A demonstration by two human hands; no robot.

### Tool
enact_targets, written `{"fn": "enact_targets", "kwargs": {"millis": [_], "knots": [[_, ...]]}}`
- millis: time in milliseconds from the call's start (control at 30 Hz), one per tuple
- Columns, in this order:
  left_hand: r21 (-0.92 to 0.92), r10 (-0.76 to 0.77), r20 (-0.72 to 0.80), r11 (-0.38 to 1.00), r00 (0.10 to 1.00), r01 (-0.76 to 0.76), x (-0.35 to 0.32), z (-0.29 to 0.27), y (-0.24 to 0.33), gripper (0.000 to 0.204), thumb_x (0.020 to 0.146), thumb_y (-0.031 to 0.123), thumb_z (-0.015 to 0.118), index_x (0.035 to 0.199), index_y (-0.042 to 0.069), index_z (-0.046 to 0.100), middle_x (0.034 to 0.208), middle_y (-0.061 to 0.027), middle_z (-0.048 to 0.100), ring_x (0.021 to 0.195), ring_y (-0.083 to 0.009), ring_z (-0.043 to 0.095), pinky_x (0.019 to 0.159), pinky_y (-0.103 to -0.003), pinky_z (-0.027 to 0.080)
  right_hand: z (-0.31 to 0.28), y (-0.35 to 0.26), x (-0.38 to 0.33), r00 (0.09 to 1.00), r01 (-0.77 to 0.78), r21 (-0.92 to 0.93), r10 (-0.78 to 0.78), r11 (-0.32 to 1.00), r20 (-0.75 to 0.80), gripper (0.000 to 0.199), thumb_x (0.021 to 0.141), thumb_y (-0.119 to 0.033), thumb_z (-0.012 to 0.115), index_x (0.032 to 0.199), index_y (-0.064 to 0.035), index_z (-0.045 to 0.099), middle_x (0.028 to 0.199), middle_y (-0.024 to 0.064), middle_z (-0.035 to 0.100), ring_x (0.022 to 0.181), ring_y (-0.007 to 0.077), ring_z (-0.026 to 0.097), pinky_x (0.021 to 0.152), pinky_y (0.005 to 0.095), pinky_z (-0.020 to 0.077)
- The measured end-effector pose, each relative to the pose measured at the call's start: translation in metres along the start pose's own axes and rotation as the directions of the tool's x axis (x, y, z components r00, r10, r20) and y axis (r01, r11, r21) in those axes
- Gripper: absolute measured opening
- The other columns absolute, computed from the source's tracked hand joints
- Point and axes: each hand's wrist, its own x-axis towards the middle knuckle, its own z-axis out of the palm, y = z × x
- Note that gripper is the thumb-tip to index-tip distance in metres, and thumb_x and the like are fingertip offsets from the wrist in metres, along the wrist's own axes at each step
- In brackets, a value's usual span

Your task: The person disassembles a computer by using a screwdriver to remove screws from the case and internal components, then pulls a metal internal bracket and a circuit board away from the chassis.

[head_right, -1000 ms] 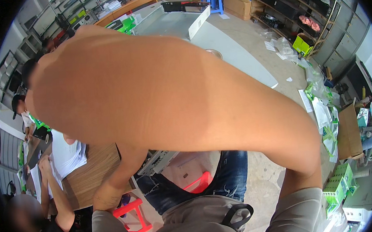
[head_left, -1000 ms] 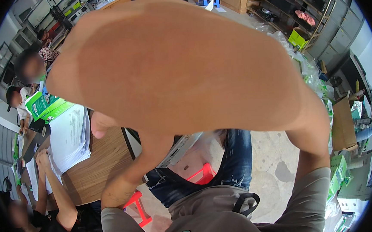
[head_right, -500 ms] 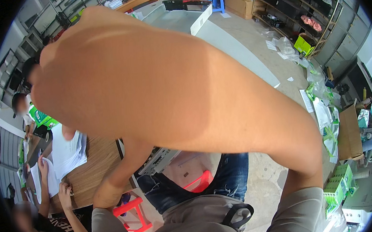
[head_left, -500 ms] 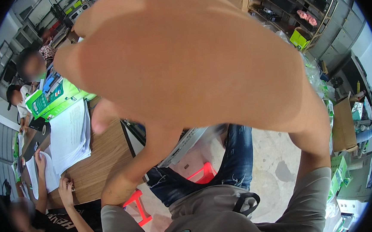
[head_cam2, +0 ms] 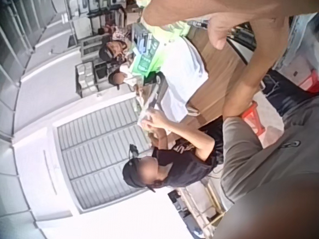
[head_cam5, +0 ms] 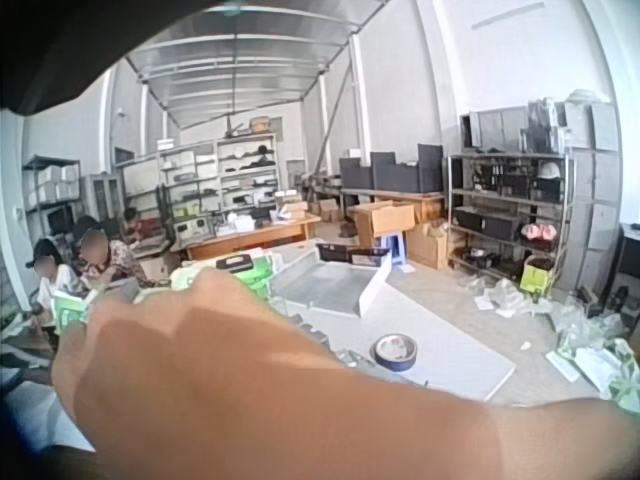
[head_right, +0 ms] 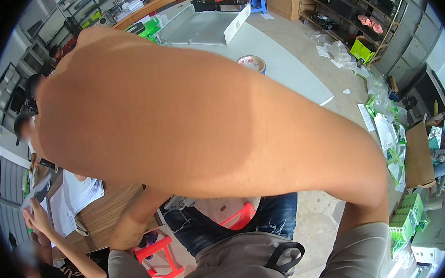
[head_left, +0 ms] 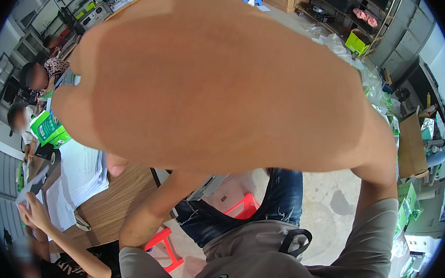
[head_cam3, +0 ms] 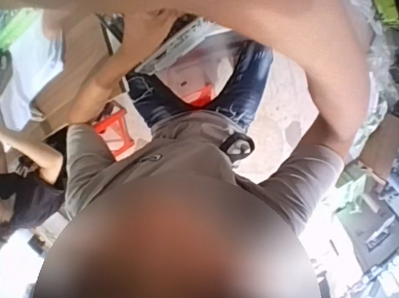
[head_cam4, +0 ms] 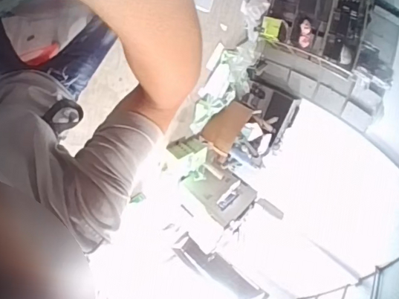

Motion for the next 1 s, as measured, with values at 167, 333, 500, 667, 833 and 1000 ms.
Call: {"fn": "enact_targets", "kwargs": {"millis": [167, 333, 500, 667, 833, 1000], "knots": [[0.041, 0.005, 0.031, 0.999, 0.999, -0.007, 0.006, -0.023, 0.001, 0.018, 0.092, 0.008, 0.069, 0.107, -0.001, 0.069, 0.102, -0.0153, 0.070, 0.094, -0.0291, 0.065, 0.088, -0.043, 0.050, -0.002, -0.003, 0.001, 1.000, -0.008, 0.000, 0.008, 1.000, 0.003, 0.048, 0.081, -0.034, 0.078, 0.115, -0.0023, 0.064, 0.114, 0.0135, 0.067, 0.111, 0.0277, 0.066, 0.087, 0.0382, 0.0560], [-0.057, -0.021, -0.021, 0.998, 1.000, 0.020, 0.005, -0.007, 0.005, 0.018, 0.091, 0.005, 0.068, 0.108, -0.003, 0.067, 0.102, -0.0148, 0.068, 0.095, -0.0286, 0.063, 0.089, -0.043, 0.049, 0.000, -0.004, 0.002, 0.999, -0.025, -0.020, 0.026, 0.999, 0.022, 0.048, 0.081, -0.033, 0.078, 0.115, -0.0022, 0.064, 0.114, 0.0136, 0.067, 0.111, 0.0277, 0.066, 0.087, 0.0383, 0.0561], [0.040, 0.038, -0.013, 0.999, 0.999, -0.037, 0.017, -0.004, 0.004, 0.017, 0.091, 0.009, 0.067, 0.104, -0.001, 0.069, 0.089, -0.0149, 0.069, 0.079, -0.0306, 0.065, 0.076, -0.044, 0.052, 0.001, -0.004, 0.001, 0.998, -0.050, -0.030, 0.051, 0.998, 0.021, 0.047, 0.082, -0.033, 0.077, 0.115, -0.0021, 0.064, 0.113, 0.0136, 0.067, 0.110, 0.0276, 0.066, 0.087, 0.0383, 0.0562], [-0.217, -0.086, 0.007, 0.972, 0.996, 0.085, 0.050, 0.003, 0.018, 0.018, 0.092, -0.004, 0.063, 0.109, -0.003, 0.068, 0.092, -0.0130, 0.073, 0.085, -0.0235, 0.071, 0.080, -0.036, 0.055, -0.009, -0.006, 0.000, 0.994, -0.093, -0.079, 0.097, 0.992, 0.041, 0.047, 0.082, -0.033, 0.077, 0.115, -0.0021, 0.064, 0.112, 0.0137, 0.067, 0.110, 0.0276, 0.067, 0.087, 0.0383, 0.0562], [-0.410, -0.175, 0.140, 0.886, 0.975, 0.218, 0.062, -0.001, 0.017, 0.023, 0.090, -0.012, 0.054, 0.106, -0.003, 0.067, 0.095, -0.0133, 0.076, 0.096, -0.0261, 0.074, 0.088, -0.033, 0.055, 0.002, -0.006, 0.002, 0.993, -0.100, -0.055, 0.103, 0.993, 0.058, 0.046, 0.082, -0.033, 0.077, 0.115, -0.0020, 0.064, 0.111, 0.0138, 0.068, 0.110, 0.0275, 0.067, 0.087, 0.0384, 0.0563], [-0.418, -0.103, 0.277, 0.882, 0.955, 0.216, 0.073, -0.006, 0.014, 0.019, 0.099, -0.003, 0.051, 0.115, -0.004, 0.062, 0.100, -0.0111, 0.074, 0.098, -0.0189, 0.069, 0.096, -0.033, 0.051, -0.001, -0.011, -0.005, 0.990, -0.118, -0.077, 0.123, 0.990, 0.063, 0.046, 0.083, -0.032, 0.077, 0.115, -0.0020, 0.064, 0.111, 0.0139, 0.068, 0.109, 0.0275, 0.067, 0.087, 0.0384, 0.0564]]}}
